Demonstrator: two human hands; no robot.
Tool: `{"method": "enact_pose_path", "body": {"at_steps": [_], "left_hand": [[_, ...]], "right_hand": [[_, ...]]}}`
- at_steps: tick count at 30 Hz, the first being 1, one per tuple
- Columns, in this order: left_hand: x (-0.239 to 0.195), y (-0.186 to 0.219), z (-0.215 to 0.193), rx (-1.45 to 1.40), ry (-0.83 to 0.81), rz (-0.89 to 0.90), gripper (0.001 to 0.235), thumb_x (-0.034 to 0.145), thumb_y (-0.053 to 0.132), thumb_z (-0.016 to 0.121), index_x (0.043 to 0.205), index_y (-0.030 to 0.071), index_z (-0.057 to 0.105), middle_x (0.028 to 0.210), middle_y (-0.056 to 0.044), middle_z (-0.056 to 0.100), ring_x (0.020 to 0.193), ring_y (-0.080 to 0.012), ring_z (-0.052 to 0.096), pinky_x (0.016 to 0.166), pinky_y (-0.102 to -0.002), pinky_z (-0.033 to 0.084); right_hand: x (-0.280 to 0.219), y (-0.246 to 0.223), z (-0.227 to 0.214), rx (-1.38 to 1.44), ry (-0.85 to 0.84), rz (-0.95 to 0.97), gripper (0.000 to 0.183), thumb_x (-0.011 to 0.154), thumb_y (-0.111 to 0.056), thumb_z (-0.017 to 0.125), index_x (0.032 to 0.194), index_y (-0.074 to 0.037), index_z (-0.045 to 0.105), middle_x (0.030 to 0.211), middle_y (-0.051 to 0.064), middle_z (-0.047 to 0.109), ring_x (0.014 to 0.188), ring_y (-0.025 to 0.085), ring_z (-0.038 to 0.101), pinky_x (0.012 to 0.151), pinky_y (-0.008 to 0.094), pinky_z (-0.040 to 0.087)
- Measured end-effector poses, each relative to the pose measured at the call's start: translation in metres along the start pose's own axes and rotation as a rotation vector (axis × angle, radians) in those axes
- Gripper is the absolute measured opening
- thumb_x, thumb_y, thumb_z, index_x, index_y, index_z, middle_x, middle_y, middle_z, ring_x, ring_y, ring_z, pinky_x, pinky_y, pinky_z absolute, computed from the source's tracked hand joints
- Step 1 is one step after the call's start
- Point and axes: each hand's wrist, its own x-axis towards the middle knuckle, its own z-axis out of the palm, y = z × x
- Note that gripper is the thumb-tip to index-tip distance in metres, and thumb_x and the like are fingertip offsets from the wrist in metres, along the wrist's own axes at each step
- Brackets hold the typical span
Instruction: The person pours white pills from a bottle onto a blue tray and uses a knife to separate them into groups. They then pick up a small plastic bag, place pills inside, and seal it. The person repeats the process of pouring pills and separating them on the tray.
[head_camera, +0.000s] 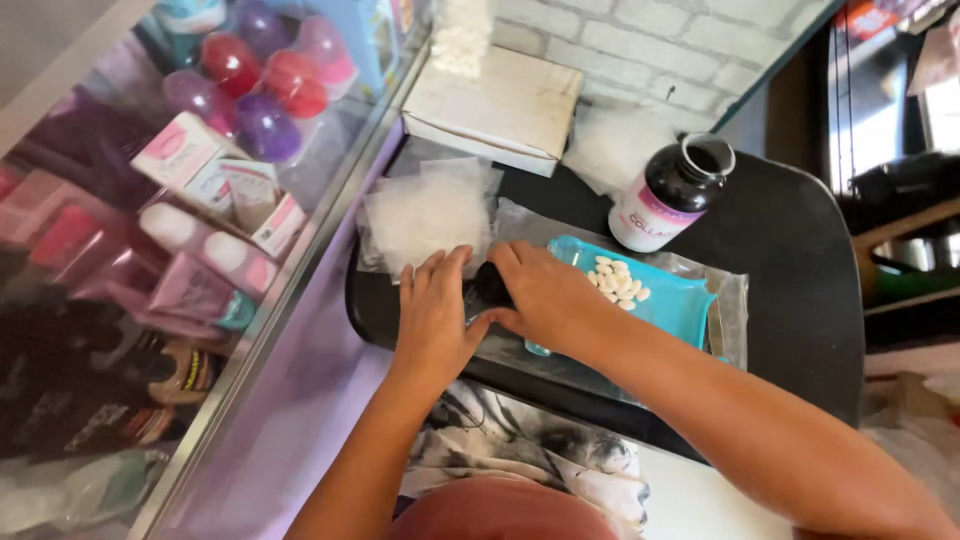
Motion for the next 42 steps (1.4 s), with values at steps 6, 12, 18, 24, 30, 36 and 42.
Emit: {"method": "enact_pose_path", "body": {"at_steps": [6,12,18,24,30,36,42], "left_hand": [[-0.010,-0.014,0.009,-0.009,0.018,-0.013,0.075,0.077,0.008,0.079,0.142,0.004,0.044,0.133,-0.013,0.061,0.137,-0.0390,0.045,0.116,-0.063,0.024],[-0.012,-0.020,0.012,-0.009,0.019,-0.020,0.069,0.077,0.007,0.077,0.140,0.004,0.046,0.129,-0.011,0.064,0.138,-0.0382,0.044,0.117,-0.063,0.023],[-0.013,-0.020,0.011,-0.004,-0.008,-0.031,0.063,0.080,0.007,0.074,0.137,0.003,0.048,0.129,-0.011,0.064,0.139,-0.0386,0.043,0.116,-0.063,0.022],[-0.012,-0.018,0.012,0.001,0.008,-0.029,0.061,0.082,0.006,0.071,0.138,0.001,0.047,0.129,-0.011,0.063,0.139,-0.0397,0.043,0.117,-0.064,0.021],[0.014,0.013,0.000,-0.054,0.142,0.093,0.061,0.081,0.005,0.074,0.135,0.003,0.047,0.134,-0.013,0.060,0.138,-0.0418,0.045,0.117,-0.065,0.024],[0.079,0.067,0.032,-0.266,0.107,0.258,0.083,0.078,0.010,0.083,0.149,0.004,0.041,0.144,-0.025,0.049,0.134,-0.0435,0.045,0.116,-0.053,0.038],[0.151,0.112,0.092,-0.469,0.148,0.417,0.106,0.074,0.024,0.092,0.155,0.002,0.027,0.147,-0.026,0.049,0.137,-0.0440,0.047,0.114,-0.051,0.040]], "right_hand": [[0.018,-0.006,0.015,-0.156,-0.131,0.090,0.070,0.071,-0.025,0.086,0.122,-0.001,0.045,0.115,0.022,0.058,0.104,0.042,0.062,0.079,0.047,0.055],[0.020,-0.002,0.027,-0.109,-0.092,0.061,0.060,0.075,-0.021,0.083,0.120,-0.004,0.046,0.113,0.020,0.060,0.099,0.041,0.066,0.073,0.046,0.057],[0.024,-0.006,0.016,-0.112,-0.170,0.088,0.060,0.077,-0.024,0.081,0.124,-0.009,0.046,0.112,0.019,0.058,0.091,0.042,0.068,0.069,0.048,0.056],[0.019,-0.005,-0.002,-0.021,-0.143,0.075,0.058,0.080,-0.024,0.079,0.132,-0.018,0.055,0.111,0.019,0.056,0.083,0.042,0.068,0.067,0.049,0.056],[-0.008,0.006,-0.030,0.100,0.149,0.024,0.047,0.079,-0.023,0.082,0.117,-0.005,0.059,0.117,0.018,0.058,0.087,0.043,0.066,0.069,0.047,0.055],[-0.037,0.044,-0.109,-0.096,0.413,-0.118,0.039,0.075,-0.019,0.085,0.099,-0.001,0.059,0.106,0.018,0.064,0.094,0.040,0.064,0.077,0.046,0.054],[-0.052,0.091,-0.166,-0.218,0.331,0.291,0.036,0.079,-0.020,0.085,0.093,-0.003,0.056,0.104,0.016,0.064,0.087,0.039,0.065,0.071,0.045,0.052]]}}
